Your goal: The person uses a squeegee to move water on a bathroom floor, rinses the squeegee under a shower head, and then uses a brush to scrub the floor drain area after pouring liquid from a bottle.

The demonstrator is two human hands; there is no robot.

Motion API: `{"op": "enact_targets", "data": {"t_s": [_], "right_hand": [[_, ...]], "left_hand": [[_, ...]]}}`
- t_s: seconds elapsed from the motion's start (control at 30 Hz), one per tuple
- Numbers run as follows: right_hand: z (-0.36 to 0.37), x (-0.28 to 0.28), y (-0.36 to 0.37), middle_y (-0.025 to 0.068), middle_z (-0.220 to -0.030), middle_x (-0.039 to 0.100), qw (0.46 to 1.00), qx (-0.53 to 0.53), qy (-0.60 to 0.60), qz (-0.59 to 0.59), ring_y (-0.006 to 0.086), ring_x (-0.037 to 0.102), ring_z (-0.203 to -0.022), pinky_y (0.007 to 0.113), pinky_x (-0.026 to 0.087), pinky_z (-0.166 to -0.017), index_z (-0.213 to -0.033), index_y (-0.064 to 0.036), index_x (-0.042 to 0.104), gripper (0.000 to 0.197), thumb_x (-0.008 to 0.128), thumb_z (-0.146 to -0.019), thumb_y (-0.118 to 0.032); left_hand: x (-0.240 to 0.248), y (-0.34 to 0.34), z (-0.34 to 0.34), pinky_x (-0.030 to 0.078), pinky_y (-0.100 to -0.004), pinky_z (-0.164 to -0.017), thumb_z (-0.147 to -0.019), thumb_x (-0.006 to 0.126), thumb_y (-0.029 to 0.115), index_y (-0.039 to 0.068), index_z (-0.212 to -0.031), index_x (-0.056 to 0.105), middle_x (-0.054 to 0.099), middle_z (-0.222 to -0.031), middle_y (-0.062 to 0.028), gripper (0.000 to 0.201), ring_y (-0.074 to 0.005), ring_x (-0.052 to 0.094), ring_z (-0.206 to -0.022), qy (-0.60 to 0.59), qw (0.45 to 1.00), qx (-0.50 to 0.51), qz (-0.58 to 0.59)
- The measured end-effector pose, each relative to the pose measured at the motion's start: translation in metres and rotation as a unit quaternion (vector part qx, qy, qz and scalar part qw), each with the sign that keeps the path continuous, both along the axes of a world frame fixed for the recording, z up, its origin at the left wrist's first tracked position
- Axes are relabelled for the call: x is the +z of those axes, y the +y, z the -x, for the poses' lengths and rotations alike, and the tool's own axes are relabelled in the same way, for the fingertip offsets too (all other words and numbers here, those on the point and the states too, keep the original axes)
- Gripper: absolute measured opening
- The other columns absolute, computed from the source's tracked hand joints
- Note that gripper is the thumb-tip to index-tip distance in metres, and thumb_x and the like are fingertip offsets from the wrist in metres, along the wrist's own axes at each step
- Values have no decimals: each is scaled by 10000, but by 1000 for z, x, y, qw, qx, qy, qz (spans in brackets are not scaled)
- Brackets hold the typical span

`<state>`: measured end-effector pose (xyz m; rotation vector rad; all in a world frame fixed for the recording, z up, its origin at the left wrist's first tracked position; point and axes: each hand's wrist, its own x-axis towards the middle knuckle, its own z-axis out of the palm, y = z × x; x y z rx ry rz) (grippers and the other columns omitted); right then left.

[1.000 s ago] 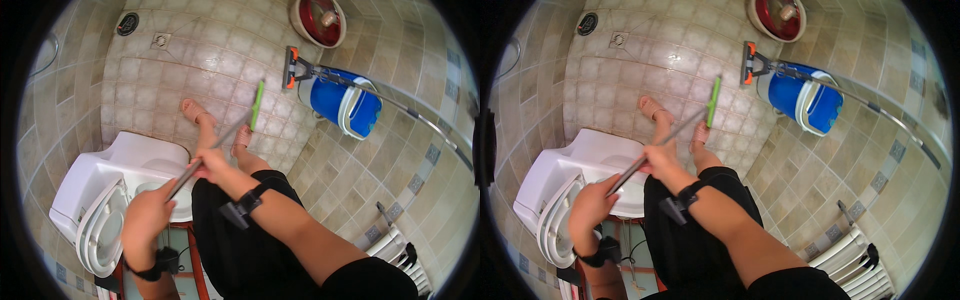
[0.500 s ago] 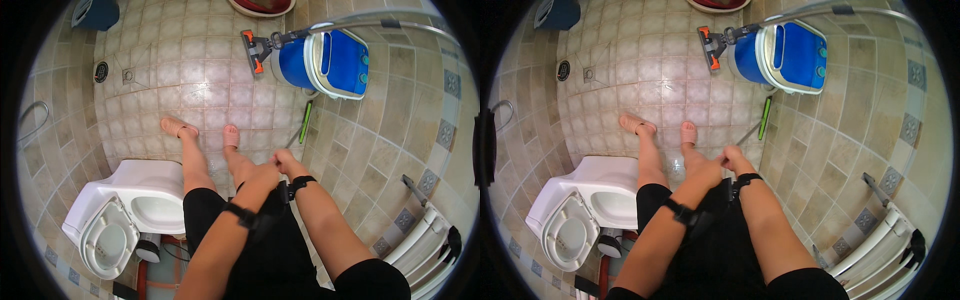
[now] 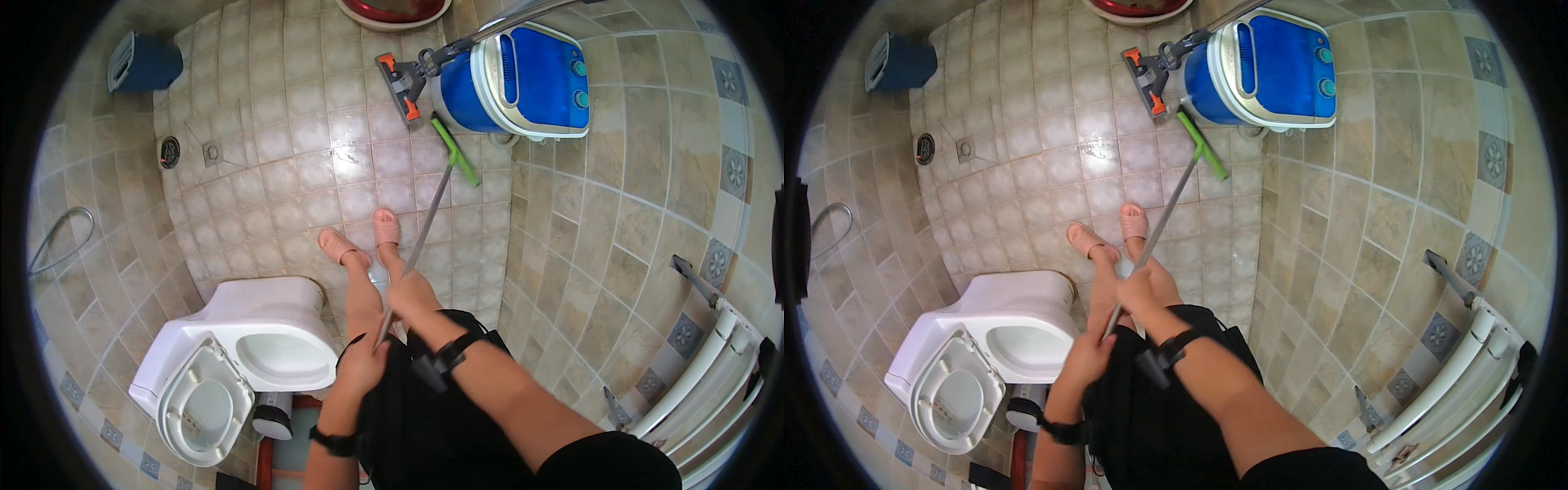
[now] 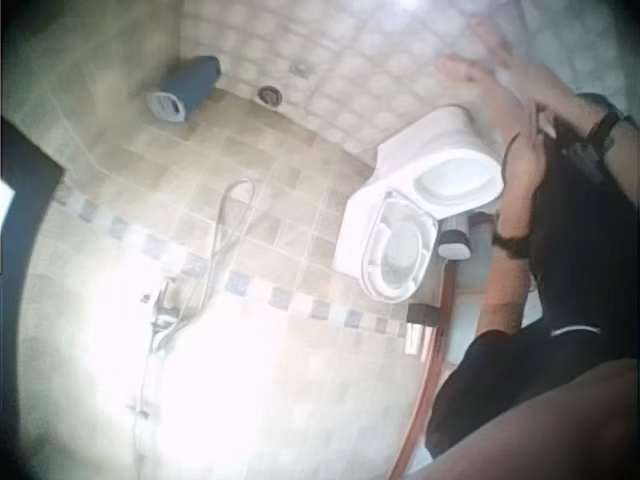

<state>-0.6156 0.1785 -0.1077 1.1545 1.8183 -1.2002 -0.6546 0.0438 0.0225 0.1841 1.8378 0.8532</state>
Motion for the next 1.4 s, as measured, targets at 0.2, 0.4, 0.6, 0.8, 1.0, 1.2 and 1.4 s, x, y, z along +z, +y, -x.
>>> {"op": "enact_targets", "data": {"t_s": [0.2,0.4,0.6,0.8,1.0,1.2,1.4], "right_hand": [[27,-24,21,308,-1005,544,974,63,-190,104,344,583,-855,474,478,-650,-1128,84,442,434,483,-845,-242],[5,-31,-106,268,-861,573,956,16,-147,255,334,598,-714,455,481,-541,-989,94,436,291,446,-844,-157],[-34,-27,-179,289,-733,571,956,141,-97,238,334,616,-532,406,485,-369,-1044,149,234,402,460,-786,-59],[-4,37,-57,195,-680,598,970,-63,-180,153,290,595,-464,377,456,-325,-848,131,538,312,562,-766,-169],[19,-26,33,144,-576,573,976,43,-181,116,253,595,-488,336,437,-365,-851,68,561,268,587,-719,-164],[46,25,-39,154,-730,610,950,-203,-88,221,268,613,-632,353,485,-563,-1186,-13,408,525,592,-723,-178],[36,54,-137,270,-793,596,964,53,-185,182,326,639,-678,378,521,-543,-1144,206,205,548,481,-778,-95]], "left_hand": [[-50,12,-11,438,-420,-797,-847,484,128,123,-1286,412,575,-994,-253,445,-411,551,-924,-11,1000,16,21],[8,-96,-25,436,-411,-806,-845,497,141,131,-1305,410,582,-998,-252,468,-402,552,-944,-100,986,69,111],[69,-125,-17,445,-408,-796,-850,511,179,103,-1325,373,575,-987,-278,501,-428,546,-932,-209,943,171,193],[34,-62,-20,468,-408,-661,-842,522,171,115,-1311,403,604,-813,-234,487,-337,599,-708,-78,993,26,86],[-45,17,-11,435,-465,-762,-840,499,175,106,-1237,459,584,-905,-269,405,-416,559,-868,-55,998,-1,33],[-7,-64,1,436,-426,-812,-837,517,171,63,-1256,440,563,-1024,-272,439,-405,545,-960,-112,986,51,117],[65,-122,0,435,-380,-833,-851,516,160,67,-1282,424,562,-1035,-275,450,-393,541,-1000,-202,947,134,212]]}}
